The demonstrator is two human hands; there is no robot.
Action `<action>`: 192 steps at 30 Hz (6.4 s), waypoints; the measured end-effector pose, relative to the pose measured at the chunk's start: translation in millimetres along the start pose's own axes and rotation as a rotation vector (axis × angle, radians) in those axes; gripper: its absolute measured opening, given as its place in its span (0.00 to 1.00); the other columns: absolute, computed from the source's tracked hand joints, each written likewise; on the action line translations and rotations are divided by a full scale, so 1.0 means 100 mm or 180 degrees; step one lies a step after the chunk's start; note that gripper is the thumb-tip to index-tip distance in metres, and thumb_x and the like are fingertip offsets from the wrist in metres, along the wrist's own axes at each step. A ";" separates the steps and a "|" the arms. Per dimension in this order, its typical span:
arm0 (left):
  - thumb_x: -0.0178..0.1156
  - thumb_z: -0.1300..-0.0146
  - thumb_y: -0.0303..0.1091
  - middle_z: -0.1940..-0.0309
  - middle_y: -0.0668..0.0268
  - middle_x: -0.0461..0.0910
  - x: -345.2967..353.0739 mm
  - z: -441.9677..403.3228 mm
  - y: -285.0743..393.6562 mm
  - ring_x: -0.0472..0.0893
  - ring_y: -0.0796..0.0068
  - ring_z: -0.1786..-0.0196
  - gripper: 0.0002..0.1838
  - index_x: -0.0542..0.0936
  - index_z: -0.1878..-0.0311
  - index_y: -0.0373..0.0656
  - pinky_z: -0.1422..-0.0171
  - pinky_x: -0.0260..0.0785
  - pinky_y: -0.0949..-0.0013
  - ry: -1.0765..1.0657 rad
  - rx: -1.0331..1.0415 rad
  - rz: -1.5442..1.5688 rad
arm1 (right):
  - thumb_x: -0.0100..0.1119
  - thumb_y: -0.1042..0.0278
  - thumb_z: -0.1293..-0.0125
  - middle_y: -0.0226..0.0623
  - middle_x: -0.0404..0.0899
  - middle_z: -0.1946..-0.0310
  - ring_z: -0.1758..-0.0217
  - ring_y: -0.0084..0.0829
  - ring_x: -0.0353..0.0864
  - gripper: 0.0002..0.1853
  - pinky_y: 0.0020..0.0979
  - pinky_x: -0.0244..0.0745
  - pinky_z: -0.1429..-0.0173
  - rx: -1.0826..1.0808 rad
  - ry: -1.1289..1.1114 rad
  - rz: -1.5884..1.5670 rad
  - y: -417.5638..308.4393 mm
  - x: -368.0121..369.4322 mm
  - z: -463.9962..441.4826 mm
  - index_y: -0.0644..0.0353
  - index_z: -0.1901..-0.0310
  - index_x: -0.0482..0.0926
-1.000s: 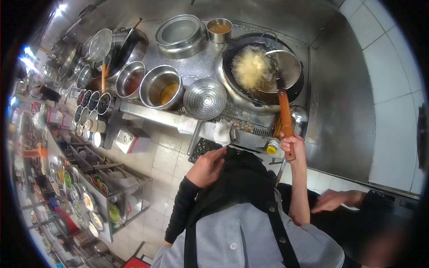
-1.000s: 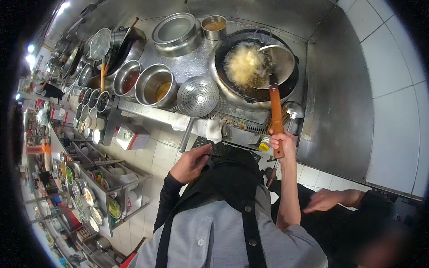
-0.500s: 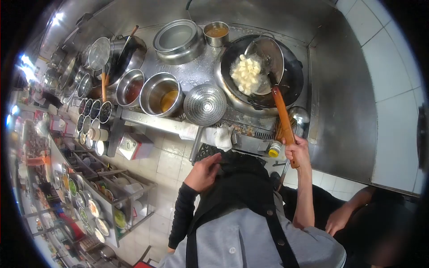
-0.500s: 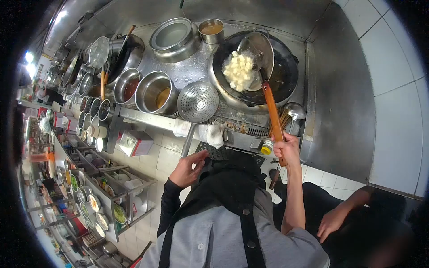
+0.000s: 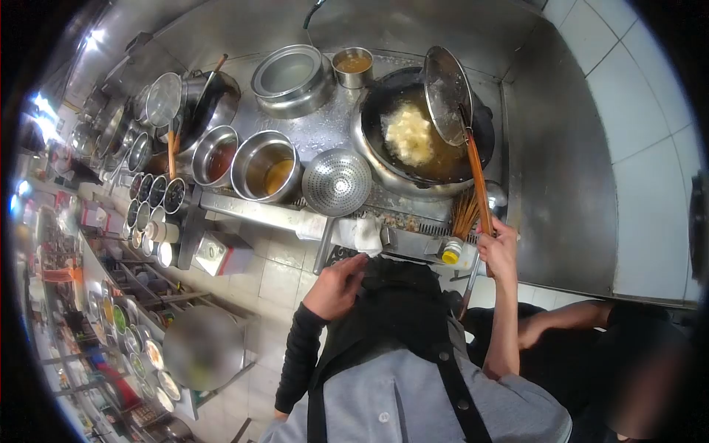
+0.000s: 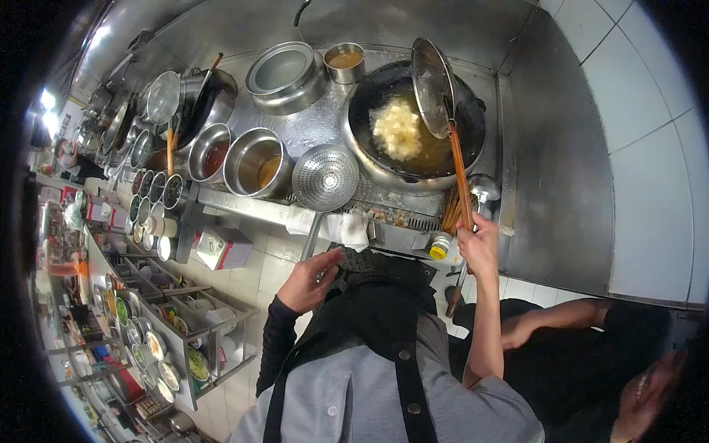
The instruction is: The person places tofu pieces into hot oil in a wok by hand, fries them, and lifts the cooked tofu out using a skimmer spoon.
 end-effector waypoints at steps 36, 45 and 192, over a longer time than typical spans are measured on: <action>0.63 0.31 0.31 0.68 0.52 0.86 0.30 0.03 -2.65 0.87 0.65 0.70 0.20 0.77 0.42 0.26 0.70 0.83 0.64 0.0959 -0.1935 0.0956 | 0.52 0.87 0.42 0.40 0.75 0.58 0.78 0.17 0.65 0.20 0.21 0.65 0.79 0.0969 -0.1045 -0.2545 1.08 0.10 -0.53 0.73 0.45 0.71; 0.65 0.32 0.33 0.68 0.53 0.87 0.27 0.10 -2.61 0.86 0.70 0.73 0.25 0.76 0.38 0.24 0.69 0.81 0.67 0.1385 -0.1800 0.0756 | 0.54 0.85 0.40 0.42 0.74 0.56 0.80 0.18 0.65 0.20 0.20 0.65 0.79 0.1022 -0.1237 -0.2466 1.09 0.11 -0.41 0.75 0.45 0.70; 0.59 0.31 0.18 0.45 0.52 0.85 0.08 0.09 0.49 0.85 0.59 0.43 0.23 0.76 0.33 0.34 0.37 0.76 0.63 0.0426 0.0188 0.0232 | 0.52 0.89 0.43 0.45 0.77 0.57 0.77 0.21 0.67 0.20 0.22 0.64 0.78 0.0945 -0.0839 -0.2293 0.76 0.15 -0.50 0.74 0.46 0.71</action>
Point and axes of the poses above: each hand's wrist, its own z-axis away from the middle knuckle, its own x-axis out of the palm, y = z × x, the point moved 4 cm from there along -z, towards the middle knuckle
